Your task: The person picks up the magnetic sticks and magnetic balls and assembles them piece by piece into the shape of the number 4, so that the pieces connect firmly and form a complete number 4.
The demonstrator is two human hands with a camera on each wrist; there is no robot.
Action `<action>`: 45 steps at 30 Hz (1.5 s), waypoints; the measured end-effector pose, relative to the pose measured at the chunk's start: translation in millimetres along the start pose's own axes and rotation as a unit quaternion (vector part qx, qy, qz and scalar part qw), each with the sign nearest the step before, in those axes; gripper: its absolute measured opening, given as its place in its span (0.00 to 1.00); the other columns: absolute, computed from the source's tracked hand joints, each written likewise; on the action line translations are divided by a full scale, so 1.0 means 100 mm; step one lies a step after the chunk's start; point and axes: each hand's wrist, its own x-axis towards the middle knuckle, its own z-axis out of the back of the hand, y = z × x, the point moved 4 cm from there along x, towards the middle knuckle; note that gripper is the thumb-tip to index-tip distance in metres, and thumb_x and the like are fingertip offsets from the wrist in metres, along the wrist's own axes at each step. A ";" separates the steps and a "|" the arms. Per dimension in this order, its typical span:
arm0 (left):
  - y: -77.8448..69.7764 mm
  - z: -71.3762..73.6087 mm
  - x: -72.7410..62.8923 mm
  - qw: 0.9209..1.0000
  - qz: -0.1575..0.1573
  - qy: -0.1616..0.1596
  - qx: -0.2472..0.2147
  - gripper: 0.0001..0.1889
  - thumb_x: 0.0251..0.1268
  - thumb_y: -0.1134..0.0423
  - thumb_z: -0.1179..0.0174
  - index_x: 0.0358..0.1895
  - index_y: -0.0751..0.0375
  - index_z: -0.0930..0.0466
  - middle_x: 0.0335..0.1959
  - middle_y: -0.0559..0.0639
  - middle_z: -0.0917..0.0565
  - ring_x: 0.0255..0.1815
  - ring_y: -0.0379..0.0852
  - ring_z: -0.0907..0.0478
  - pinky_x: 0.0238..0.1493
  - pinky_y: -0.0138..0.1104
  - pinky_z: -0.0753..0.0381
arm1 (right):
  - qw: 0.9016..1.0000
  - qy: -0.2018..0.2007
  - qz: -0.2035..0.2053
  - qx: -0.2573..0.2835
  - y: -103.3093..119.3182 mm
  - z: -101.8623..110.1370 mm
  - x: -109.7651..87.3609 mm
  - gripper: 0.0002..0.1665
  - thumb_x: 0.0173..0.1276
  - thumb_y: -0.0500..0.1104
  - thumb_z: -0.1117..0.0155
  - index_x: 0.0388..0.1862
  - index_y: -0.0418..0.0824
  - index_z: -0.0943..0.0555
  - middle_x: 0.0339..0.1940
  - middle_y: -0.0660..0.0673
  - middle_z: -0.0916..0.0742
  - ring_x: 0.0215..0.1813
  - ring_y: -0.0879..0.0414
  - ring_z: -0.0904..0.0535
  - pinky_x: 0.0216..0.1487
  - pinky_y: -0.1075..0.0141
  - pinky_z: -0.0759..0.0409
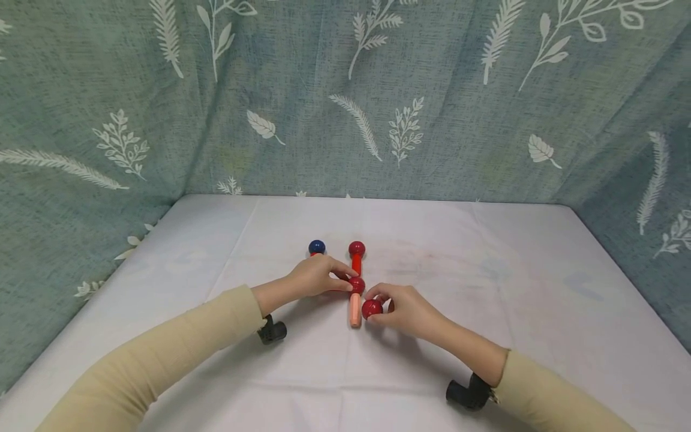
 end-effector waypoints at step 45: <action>-0.07 -0.07 0.06 1.000 -0.001 -0.013 0.000 0.15 0.45 0.46 0.31 0.31 0.49 0.22 0.24 0.40 0.22 0.26 0.38 0.28 0.25 0.28 0.31 | 0.995 0.086 -0.035 0.032 0.08 -0.29 -0.05 0.19 0.50 0.41 0.28 0.40 0.42 0.24 0.30 0.53 0.20 0.27 0.62 0.29 0.29 0.72 0.28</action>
